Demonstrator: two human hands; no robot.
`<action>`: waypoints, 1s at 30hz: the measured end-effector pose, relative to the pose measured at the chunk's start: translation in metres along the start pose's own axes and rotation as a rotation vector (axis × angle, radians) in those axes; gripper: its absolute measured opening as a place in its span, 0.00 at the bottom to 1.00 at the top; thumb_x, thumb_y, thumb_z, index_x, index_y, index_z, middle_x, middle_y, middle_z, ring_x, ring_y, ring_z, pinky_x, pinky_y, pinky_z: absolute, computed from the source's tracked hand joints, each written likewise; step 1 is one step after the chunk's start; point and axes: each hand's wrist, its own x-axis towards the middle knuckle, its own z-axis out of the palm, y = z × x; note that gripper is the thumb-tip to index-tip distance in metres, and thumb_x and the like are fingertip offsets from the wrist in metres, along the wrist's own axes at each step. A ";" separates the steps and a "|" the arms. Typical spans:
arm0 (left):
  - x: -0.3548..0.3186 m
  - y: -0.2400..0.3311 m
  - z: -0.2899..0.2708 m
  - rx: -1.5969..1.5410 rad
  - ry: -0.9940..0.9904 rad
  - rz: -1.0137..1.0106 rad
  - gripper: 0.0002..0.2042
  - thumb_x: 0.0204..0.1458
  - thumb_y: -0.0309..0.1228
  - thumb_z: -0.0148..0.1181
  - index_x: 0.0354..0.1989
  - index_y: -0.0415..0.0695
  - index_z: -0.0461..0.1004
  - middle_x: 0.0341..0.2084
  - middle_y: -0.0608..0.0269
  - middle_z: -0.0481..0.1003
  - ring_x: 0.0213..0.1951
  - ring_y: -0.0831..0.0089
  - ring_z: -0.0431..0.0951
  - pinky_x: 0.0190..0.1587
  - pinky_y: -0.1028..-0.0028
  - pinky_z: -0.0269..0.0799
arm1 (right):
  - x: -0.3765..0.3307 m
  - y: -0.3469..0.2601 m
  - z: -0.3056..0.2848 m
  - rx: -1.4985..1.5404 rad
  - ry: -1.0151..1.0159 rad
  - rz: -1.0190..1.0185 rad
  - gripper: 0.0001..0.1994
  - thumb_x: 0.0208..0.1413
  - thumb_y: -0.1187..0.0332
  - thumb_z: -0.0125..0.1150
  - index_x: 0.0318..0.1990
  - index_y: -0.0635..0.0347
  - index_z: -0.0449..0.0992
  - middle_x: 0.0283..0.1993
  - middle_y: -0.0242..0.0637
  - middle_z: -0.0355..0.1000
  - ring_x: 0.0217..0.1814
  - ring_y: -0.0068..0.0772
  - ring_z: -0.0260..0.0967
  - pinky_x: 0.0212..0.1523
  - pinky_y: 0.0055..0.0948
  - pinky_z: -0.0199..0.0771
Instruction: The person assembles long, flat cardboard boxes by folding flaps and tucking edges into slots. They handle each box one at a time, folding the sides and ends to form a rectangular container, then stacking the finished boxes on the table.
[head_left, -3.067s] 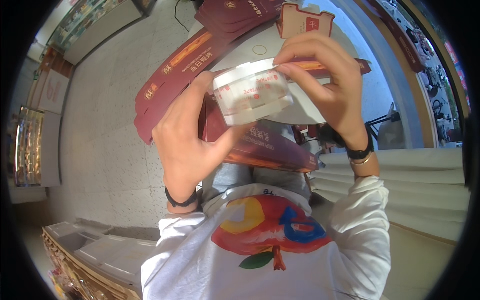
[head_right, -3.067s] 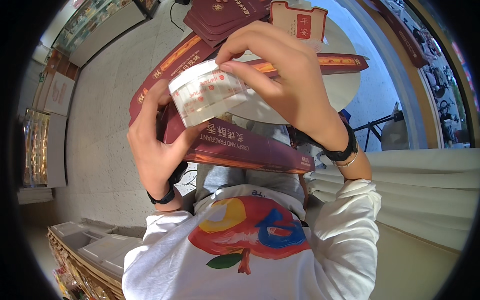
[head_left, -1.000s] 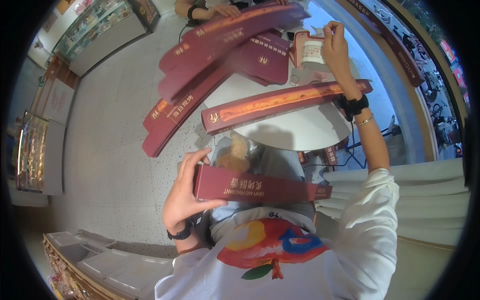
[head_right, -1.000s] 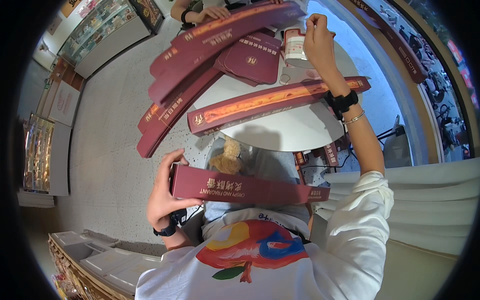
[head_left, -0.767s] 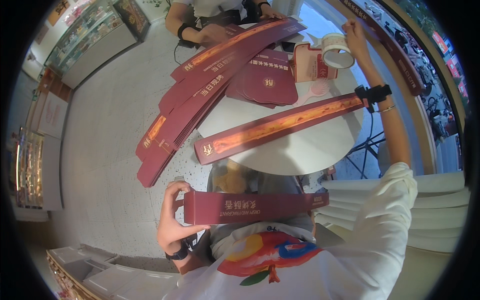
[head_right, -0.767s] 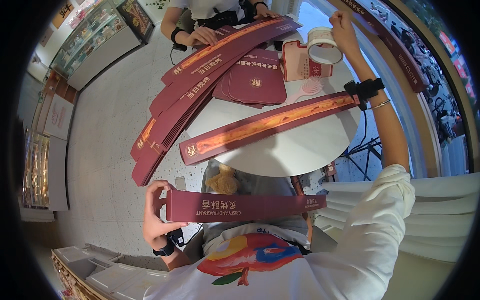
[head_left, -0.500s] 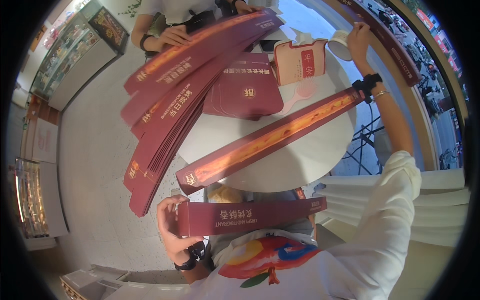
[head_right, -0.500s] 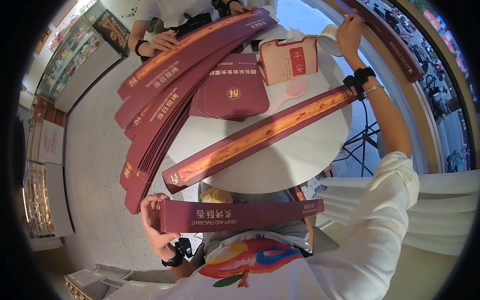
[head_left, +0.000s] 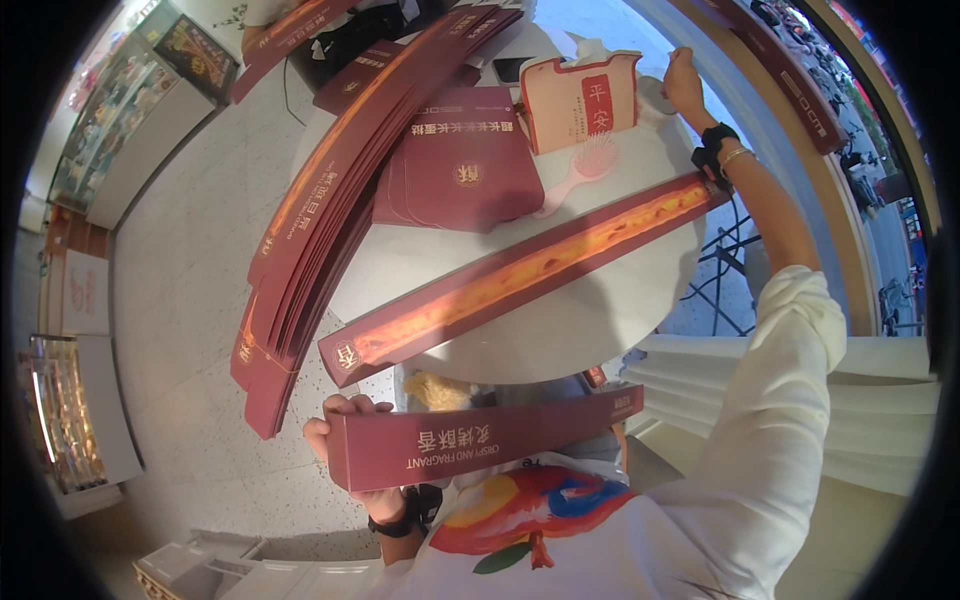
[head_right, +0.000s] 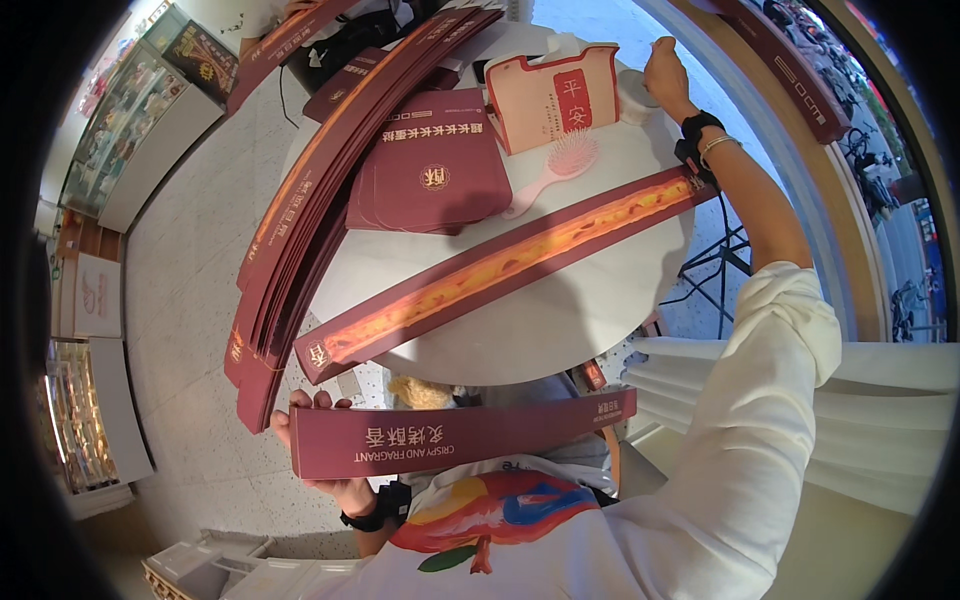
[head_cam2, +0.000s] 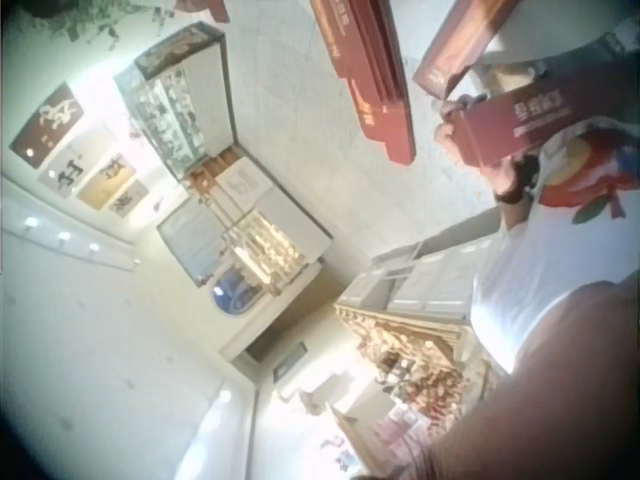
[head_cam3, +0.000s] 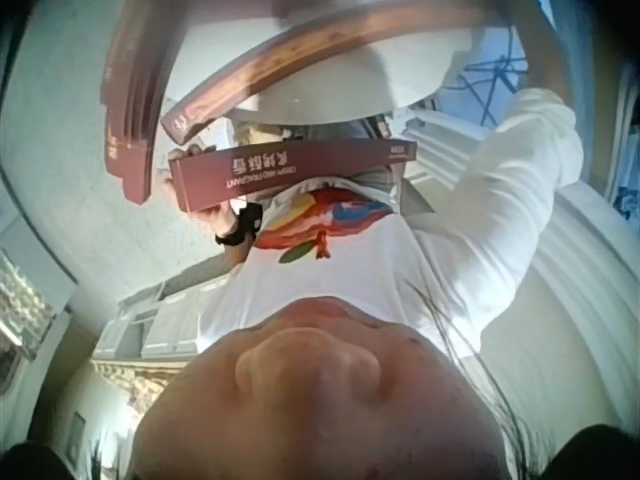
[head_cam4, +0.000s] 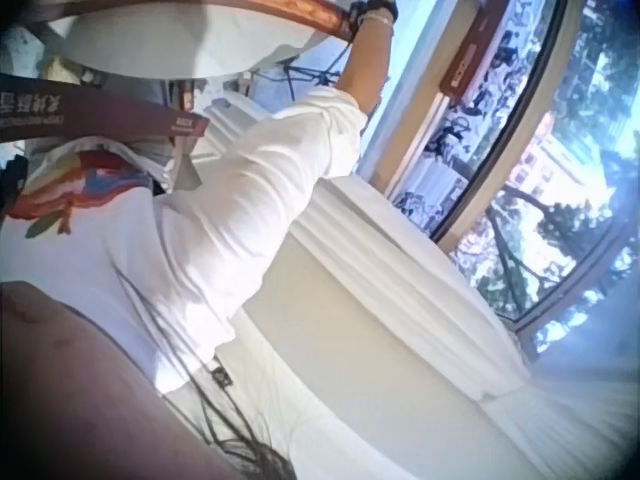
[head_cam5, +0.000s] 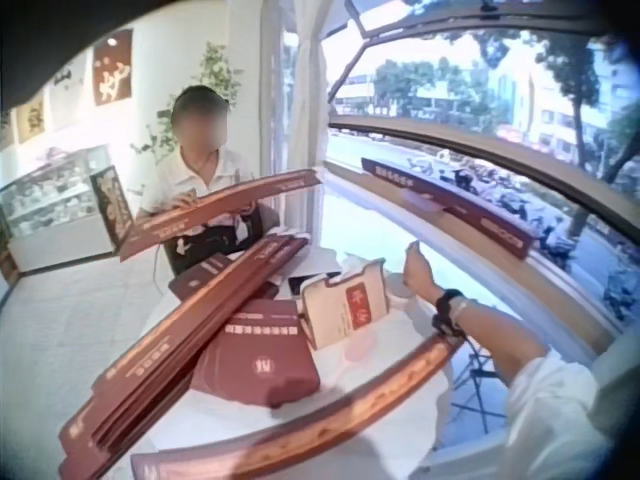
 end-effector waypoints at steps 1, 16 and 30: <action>-0.002 -0.005 -0.004 -0.025 -0.037 0.025 0.40 0.38 0.65 0.68 0.51 0.52 0.59 0.45 0.58 0.62 0.41 0.65 0.70 0.45 0.61 0.78 | -0.001 0.005 -0.002 0.077 -0.085 0.094 0.09 0.65 0.71 0.43 0.46 0.68 0.58 0.33 0.52 0.73 0.24 0.48 0.75 0.23 0.39 0.75; 0.000 0.010 0.061 0.174 -0.152 0.181 0.37 0.41 0.57 0.73 0.50 0.40 0.67 0.52 0.51 0.68 0.54 0.64 0.70 0.57 0.66 0.66 | -0.177 -0.253 -0.194 0.754 -0.453 -0.571 0.08 0.61 0.73 0.59 0.46 0.62 0.73 0.43 0.30 0.72 0.47 0.20 0.70 0.51 0.20 0.68; -0.029 0.051 0.083 0.476 -0.247 0.563 0.36 0.30 0.27 0.81 0.53 0.41 0.68 0.54 0.51 0.65 0.57 0.57 0.67 0.57 0.62 0.67 | -0.285 -0.351 -0.252 0.874 -1.056 -0.309 0.07 0.60 0.72 0.59 0.39 0.67 0.78 0.37 0.31 0.73 0.41 0.17 0.69 0.46 0.21 0.72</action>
